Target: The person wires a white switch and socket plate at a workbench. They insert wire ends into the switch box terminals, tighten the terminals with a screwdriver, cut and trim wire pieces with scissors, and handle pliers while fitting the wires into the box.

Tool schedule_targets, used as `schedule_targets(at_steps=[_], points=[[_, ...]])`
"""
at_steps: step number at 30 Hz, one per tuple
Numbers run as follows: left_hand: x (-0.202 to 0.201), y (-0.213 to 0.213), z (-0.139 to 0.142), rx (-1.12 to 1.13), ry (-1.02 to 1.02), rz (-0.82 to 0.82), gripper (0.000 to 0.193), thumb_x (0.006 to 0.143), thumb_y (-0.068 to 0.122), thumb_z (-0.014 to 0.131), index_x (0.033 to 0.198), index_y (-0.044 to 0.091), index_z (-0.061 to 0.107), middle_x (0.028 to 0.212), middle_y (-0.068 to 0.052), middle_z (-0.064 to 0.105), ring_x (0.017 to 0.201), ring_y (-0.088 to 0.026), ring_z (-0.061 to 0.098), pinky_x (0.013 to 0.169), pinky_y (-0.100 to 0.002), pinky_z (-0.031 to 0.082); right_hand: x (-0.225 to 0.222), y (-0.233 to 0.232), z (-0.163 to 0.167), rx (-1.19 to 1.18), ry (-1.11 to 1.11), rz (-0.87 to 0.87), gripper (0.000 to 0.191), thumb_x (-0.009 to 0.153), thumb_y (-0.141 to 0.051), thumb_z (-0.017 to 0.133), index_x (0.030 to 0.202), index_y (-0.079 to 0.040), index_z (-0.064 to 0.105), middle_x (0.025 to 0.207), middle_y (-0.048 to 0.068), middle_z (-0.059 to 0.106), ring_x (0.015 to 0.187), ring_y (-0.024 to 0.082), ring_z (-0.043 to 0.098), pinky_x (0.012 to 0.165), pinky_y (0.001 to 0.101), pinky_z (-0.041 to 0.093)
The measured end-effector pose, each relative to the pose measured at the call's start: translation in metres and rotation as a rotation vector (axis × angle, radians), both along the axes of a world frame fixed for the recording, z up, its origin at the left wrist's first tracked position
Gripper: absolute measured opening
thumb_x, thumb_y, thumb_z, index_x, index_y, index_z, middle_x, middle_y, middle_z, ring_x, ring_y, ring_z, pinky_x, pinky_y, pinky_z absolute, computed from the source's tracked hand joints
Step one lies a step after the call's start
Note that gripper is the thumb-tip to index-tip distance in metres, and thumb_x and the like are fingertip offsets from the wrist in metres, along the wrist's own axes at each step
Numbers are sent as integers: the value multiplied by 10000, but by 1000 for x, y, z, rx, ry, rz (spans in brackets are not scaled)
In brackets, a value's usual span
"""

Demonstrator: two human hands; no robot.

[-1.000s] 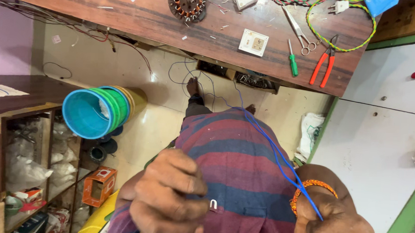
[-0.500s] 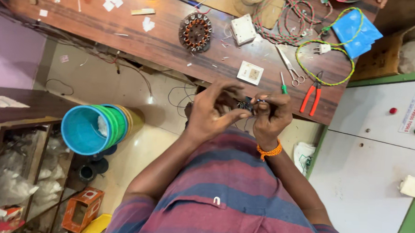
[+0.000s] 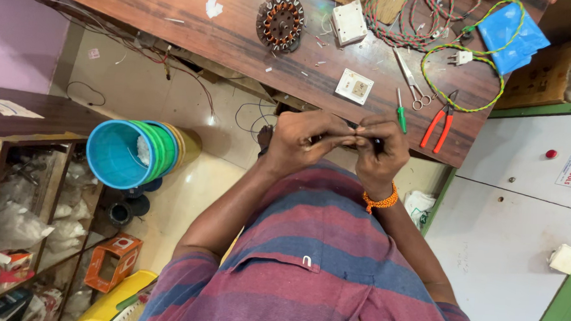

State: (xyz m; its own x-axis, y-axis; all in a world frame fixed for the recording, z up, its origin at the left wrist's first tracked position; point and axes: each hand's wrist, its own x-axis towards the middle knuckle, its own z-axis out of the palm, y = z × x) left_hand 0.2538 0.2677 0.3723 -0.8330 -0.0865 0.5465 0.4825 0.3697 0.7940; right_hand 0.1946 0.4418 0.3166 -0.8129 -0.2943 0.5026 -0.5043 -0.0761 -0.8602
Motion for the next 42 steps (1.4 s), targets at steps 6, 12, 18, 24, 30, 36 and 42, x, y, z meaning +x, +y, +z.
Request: schedule_targets(at_steps=[6,12,18,24,30,36,42], points=[[0,-15,4,-139,59,35,234,857,170,847,999,28,728,904,-93,745,732,-217,702,648,-332,540,0,-3,2,99,-45,80,291,1079,-235,685,991,15,565,936,99,637,836,161,622,727,265,501],[11,8,4,38,-236,144,239,986,163,724,837,16,609,728,-91,580,618,-236,603,591,-354,458,-1,0,10,218,149,27,268,1006,-216,757,946,-1,609,870,108,673,806,210,666,694,319,519],[15,20,-1,150,-326,147,154,1034,118,633,961,-8,585,817,-116,569,737,-266,620,676,-362,484,-3,3,16,212,187,59,270,907,-168,855,1018,4,680,909,131,673,795,196,666,661,313,516],[20,25,4,114,-268,119,91,1032,62,632,1053,-2,571,940,-134,560,846,-320,594,755,-389,493,-2,7,9,239,229,-39,124,967,-64,786,971,-6,677,922,120,657,823,194,659,693,325,515],[19,19,6,-43,-227,133,99,989,31,675,1041,20,592,941,-146,600,846,-332,630,726,-397,495,-2,11,15,242,-142,200,98,1052,-76,687,998,-3,650,907,63,652,793,133,632,724,262,500],[21,20,6,277,-531,90,61,998,11,611,1051,-4,583,913,-116,641,697,-276,624,620,-351,505,3,8,17,292,-12,41,290,866,-148,879,1036,12,707,865,88,576,750,157,573,659,269,459],[20,18,7,70,-264,70,103,962,-28,677,1029,5,606,922,-113,628,822,-278,668,734,-363,530,-2,12,8,251,-34,109,225,1054,-206,728,990,-4,652,932,69,648,807,145,631,710,244,486]])
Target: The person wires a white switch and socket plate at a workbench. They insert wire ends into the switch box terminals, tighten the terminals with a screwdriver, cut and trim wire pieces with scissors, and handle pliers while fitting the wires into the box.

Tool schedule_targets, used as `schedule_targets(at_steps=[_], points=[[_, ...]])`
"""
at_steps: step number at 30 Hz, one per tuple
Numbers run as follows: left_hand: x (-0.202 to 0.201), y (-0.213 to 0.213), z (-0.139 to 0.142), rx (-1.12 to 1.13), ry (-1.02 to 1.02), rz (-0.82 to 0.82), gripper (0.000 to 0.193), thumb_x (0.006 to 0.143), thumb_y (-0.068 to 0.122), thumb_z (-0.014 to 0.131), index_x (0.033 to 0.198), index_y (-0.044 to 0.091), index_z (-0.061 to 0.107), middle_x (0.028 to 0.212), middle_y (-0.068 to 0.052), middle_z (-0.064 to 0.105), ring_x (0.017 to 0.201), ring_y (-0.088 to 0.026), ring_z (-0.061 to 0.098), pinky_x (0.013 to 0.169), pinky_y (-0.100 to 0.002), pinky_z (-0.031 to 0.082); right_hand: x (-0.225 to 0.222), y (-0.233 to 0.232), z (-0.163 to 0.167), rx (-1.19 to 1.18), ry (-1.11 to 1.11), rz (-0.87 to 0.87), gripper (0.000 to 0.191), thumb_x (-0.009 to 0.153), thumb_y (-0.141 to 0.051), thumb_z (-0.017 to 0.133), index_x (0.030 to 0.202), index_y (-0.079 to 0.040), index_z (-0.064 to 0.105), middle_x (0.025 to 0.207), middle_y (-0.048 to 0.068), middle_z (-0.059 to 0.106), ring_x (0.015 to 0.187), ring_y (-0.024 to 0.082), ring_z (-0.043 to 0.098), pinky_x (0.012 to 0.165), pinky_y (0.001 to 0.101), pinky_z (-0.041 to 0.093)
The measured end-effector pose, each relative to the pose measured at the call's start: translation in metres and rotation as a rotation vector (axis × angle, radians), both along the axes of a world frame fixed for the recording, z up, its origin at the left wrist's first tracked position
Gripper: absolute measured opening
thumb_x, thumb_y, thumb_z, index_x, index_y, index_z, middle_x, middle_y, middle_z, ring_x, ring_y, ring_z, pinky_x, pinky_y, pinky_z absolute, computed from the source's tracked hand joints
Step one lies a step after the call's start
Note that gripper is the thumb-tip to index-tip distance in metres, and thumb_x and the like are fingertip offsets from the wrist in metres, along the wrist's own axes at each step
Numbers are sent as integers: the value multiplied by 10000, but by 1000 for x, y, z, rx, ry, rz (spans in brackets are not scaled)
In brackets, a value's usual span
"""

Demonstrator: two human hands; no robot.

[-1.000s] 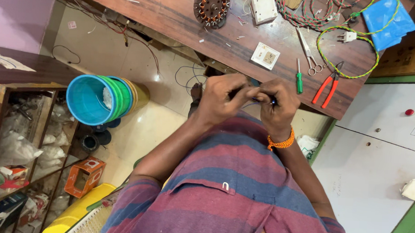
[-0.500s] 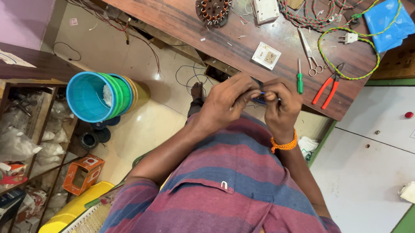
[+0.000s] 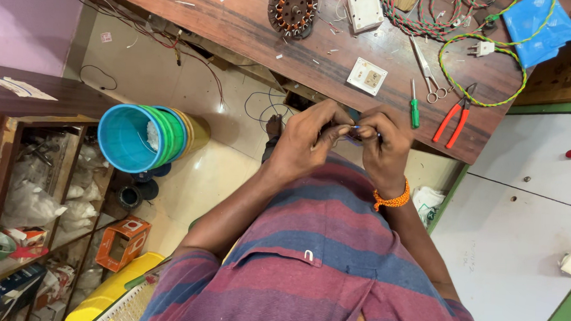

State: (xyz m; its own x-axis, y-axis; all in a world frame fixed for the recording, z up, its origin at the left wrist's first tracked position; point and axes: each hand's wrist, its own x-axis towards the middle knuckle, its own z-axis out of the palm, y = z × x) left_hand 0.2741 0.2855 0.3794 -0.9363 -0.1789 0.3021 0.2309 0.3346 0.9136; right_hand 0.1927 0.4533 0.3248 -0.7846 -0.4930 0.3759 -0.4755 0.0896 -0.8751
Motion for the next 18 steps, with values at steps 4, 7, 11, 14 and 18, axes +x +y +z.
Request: schedule_targets(at_steps=[4,7,11,14,18], points=[[-1,-6,4,-165,47,56,156,906,-9,733,1043,27,668,943,-102,684,848,-272,716,727,-366,558,-1,-1,3,-23,-81,53,257,1064,-262,681,1004,-12,673,958,66,691,840,158,658,747,248,500],[-2,-8,8,-261,89,124,184,897,0,758,1065,50,701,985,-95,715,888,-263,728,770,-358,580,3,-2,9,25,-183,-56,390,890,-246,826,1163,13,725,947,72,691,763,160,605,698,257,477],[-4,-8,8,-372,177,156,204,897,30,784,1084,73,713,1005,-67,725,893,-247,725,803,-358,577,3,-5,13,-64,60,-57,227,954,-138,841,1098,-4,729,1059,93,731,959,177,693,836,271,542],[-6,-6,5,-355,185,209,218,903,81,825,1082,89,701,1034,-47,729,897,-235,706,795,-357,571,3,-6,10,-124,-50,-99,155,970,-70,820,1051,0,708,1016,74,702,928,138,664,790,242,528],[-11,4,-1,-502,225,307,319,857,99,843,1162,133,755,1017,-38,714,910,-253,636,739,-379,547,2,-6,5,-249,-358,-125,123,973,-51,756,979,11,650,951,35,647,843,88,604,738,229,488]])
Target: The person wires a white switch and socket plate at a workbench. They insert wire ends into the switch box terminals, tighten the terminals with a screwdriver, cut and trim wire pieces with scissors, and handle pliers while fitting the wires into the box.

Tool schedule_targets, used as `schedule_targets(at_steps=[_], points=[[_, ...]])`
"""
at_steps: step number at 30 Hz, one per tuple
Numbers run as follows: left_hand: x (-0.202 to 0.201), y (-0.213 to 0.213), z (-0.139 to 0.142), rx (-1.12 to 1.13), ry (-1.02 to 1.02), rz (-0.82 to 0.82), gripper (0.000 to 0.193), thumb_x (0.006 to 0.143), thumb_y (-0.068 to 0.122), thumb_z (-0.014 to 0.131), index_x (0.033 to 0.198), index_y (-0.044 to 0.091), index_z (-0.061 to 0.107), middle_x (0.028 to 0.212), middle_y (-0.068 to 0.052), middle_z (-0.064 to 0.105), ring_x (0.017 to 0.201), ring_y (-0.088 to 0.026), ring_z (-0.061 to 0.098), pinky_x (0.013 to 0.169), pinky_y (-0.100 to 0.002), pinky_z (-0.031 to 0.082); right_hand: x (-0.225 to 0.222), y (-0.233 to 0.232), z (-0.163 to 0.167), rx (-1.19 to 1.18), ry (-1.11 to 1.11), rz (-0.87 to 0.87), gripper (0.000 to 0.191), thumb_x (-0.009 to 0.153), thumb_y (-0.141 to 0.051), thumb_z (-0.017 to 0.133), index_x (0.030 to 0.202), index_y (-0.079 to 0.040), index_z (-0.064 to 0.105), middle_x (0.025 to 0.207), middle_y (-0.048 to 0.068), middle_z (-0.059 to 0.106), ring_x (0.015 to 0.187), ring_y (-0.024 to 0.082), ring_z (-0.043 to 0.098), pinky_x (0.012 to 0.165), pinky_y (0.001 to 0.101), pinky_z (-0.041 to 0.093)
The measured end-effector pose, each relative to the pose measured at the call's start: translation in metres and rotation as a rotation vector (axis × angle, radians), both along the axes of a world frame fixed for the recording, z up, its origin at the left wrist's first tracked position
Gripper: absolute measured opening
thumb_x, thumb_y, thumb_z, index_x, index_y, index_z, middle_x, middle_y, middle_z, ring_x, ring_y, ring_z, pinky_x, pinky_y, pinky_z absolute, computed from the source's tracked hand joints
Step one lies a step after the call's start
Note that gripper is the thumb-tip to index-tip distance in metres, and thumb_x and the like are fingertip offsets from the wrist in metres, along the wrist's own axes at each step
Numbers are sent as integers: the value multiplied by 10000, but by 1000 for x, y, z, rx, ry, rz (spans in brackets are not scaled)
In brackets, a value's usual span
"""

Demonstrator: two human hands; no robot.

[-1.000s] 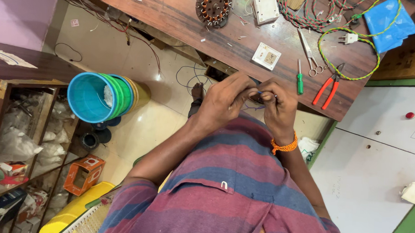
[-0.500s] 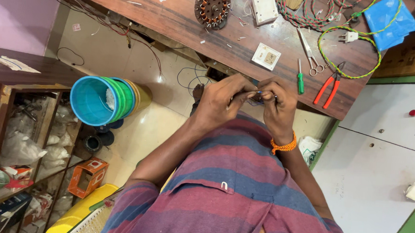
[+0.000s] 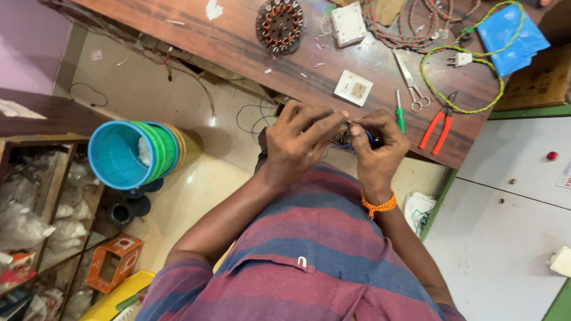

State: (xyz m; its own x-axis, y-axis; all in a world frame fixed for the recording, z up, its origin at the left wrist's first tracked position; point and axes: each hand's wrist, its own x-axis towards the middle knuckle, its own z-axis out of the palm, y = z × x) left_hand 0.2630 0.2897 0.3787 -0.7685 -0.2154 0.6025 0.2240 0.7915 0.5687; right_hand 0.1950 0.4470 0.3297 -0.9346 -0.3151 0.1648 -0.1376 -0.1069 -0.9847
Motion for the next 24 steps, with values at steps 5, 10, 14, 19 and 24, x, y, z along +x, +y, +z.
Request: schedule_targets(at_steps=[5,10,14,19,24], points=[[-8,18,-8,-17,30,19,347,895,92,797,1231,140,727,1160,-3,746,1042,-263,634,855,-357,569,-3,-5,-4,-143,-134,-60,114,988,-63,718,964,15,638,932,17,621,800,76,571,702,234,478],[-13,26,-15,371,-45,-120,392,911,64,792,1293,95,710,1236,-52,742,1158,-263,663,1027,-380,533,2,-8,-8,-358,-299,-74,136,1002,-95,734,996,-4,633,906,20,605,688,51,498,582,215,401],[-15,34,-20,770,-81,-152,335,915,16,780,1245,56,743,1155,-76,711,1048,-172,670,902,-293,573,9,-6,-11,-480,-232,-12,210,1031,-189,664,1101,8,675,1059,45,642,763,71,549,641,228,445],[-15,42,-27,1157,-94,-209,185,980,7,727,1165,-5,732,1116,-63,722,982,-100,701,865,-252,584,11,-3,-19,-362,-44,-27,156,1055,-96,692,1127,42,690,1095,51,648,838,90,569,701,243,461],[-21,47,-33,1385,-132,-149,176,984,25,713,1146,-43,727,1061,-84,763,923,-106,696,824,-257,585,8,-7,-28,-258,61,-81,145,1067,-70,707,1177,25,711,1118,64,680,892,96,599,783,240,490]])
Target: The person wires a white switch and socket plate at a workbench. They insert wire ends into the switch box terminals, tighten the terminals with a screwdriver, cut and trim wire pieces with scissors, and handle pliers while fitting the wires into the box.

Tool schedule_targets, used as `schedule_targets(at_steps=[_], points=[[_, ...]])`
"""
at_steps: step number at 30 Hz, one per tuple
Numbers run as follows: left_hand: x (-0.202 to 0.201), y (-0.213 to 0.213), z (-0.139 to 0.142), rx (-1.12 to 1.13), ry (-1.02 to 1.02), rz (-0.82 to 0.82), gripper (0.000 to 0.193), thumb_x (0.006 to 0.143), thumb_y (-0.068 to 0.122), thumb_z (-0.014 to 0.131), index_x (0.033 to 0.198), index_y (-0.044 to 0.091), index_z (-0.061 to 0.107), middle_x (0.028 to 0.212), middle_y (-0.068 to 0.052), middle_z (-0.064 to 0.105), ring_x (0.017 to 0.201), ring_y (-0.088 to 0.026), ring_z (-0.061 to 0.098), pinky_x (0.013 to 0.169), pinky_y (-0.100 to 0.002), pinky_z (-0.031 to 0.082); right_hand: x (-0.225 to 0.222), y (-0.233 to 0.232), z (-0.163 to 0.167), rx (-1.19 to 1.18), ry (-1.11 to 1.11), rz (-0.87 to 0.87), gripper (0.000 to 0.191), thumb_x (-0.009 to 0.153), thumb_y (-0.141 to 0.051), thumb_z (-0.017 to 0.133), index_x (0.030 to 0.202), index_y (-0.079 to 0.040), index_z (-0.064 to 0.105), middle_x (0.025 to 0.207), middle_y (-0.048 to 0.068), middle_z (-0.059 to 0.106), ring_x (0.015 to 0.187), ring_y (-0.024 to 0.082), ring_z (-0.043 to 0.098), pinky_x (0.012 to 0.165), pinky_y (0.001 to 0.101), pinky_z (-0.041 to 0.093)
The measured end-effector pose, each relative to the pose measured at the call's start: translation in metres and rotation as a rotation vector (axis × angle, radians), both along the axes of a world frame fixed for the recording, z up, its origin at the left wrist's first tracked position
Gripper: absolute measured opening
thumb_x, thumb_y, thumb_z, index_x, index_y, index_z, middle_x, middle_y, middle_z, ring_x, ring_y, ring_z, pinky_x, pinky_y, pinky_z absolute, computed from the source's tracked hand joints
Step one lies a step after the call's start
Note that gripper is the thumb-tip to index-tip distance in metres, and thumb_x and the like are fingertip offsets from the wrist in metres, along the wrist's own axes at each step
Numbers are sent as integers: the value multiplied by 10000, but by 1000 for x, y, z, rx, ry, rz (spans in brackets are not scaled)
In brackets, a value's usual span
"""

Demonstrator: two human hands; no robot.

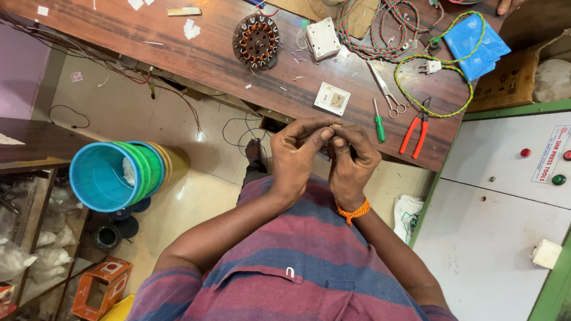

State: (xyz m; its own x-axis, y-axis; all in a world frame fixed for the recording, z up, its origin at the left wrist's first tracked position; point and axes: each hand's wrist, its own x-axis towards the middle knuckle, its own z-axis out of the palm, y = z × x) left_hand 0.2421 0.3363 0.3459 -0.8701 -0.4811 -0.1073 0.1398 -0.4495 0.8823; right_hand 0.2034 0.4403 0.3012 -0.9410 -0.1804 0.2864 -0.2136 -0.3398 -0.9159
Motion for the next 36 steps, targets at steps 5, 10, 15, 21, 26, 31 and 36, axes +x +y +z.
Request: schedule_targets(at_steps=[5,10,15,21,26,31,36], points=[[-4,0,-5,101,-3,-8,163,999,68,695,1114,-45,718,1019,-98,768,847,-119,712,752,-284,602,-3,-6,0,65,-54,-68,393,1037,-148,730,1392,-24,617,1048,37,706,914,85,619,812,251,523],[-3,-2,-10,121,0,-9,168,1027,103,672,1108,-43,692,1070,-118,765,860,-118,696,776,-286,589,-8,-7,2,124,-191,25,604,1058,-388,619,1522,-18,507,930,29,714,636,41,482,558,206,390],[-2,-9,-17,68,-4,61,222,1097,175,635,1109,-45,663,1229,-154,774,789,-47,498,740,-226,449,-43,-1,-13,-100,-330,0,640,1107,-523,462,1495,-17,516,761,-17,596,683,86,538,629,255,414],[-7,-24,-34,241,56,43,170,1011,190,686,1035,61,577,937,-130,724,665,-147,679,593,-288,536,-68,31,-14,-601,-536,312,603,1116,-389,539,1574,-13,429,907,-47,526,695,56,432,609,227,368],[-7,-25,-44,36,-91,-106,151,1017,159,697,1007,42,602,862,-129,746,648,-107,628,543,-252,457,-58,34,7,-255,-699,359,784,943,-97,594,1648,-65,252,1089,2,605,878,74,510,753,266,478],[-6,-28,-34,-179,-135,-308,222,992,116,711,1166,-1,637,896,-58,757,752,-76,668,651,-231,492,-49,26,18,284,-165,450,735,1134,-59,457,1703,-168,6,1344,118,714,904,118,637,838,268,544],[2,-27,-22,-516,-249,-156,497,852,89,828,1307,22,639,739,-68,653,685,-67,583,623,-250,482,-42,22,19,621,-9,475,830,1033,59,445,1676,-164,-30,1265,161,759,859,196,730,718,314,588]])
